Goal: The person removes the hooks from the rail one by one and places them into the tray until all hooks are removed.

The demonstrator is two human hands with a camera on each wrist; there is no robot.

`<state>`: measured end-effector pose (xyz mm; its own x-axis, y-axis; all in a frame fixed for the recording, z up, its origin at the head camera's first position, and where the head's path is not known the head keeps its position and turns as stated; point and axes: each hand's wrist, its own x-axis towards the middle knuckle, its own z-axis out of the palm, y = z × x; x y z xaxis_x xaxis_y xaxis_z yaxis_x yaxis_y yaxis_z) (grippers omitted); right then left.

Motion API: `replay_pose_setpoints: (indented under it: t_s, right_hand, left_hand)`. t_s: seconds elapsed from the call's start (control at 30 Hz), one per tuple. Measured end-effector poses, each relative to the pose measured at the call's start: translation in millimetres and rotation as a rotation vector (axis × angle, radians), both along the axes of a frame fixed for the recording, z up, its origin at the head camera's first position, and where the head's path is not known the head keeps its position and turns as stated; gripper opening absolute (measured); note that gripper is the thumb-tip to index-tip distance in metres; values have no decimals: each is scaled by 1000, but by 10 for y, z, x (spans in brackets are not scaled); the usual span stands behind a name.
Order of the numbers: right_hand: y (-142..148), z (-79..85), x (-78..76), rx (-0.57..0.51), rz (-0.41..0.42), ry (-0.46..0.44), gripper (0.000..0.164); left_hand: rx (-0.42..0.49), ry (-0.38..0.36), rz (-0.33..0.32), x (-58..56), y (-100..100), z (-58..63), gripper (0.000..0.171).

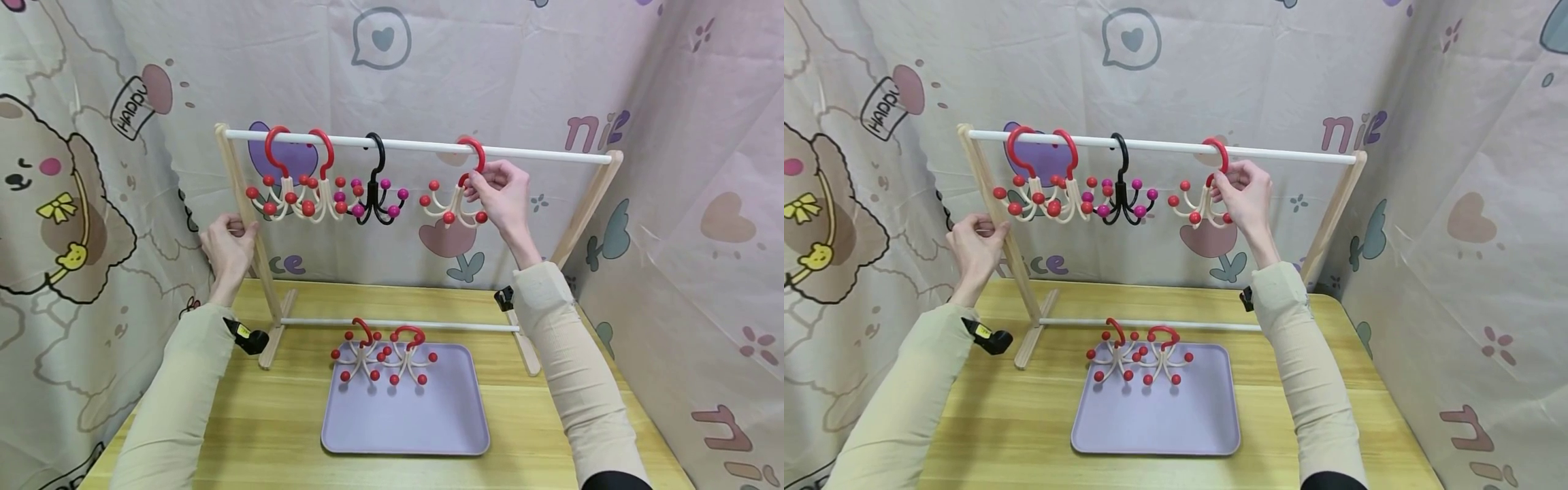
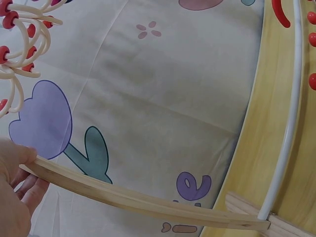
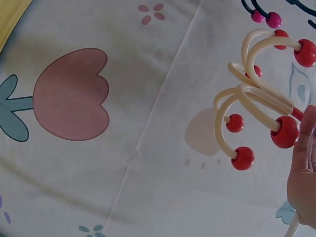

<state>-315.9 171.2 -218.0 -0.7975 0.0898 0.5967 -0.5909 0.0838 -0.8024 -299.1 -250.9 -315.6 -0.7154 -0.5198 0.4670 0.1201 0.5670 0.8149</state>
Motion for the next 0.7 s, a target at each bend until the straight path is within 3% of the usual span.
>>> replay_pose_setpoints:
  t_s: [0.3,0.7]
  right_hand:
    - [2,2,6,-34,17,25,4]
    - [2,-14,24,-105,28,33,8]
  left_hand:
    - [-7,16,-2,10,8,3,31]
    - [-13,38,-2,3,7,6,28]
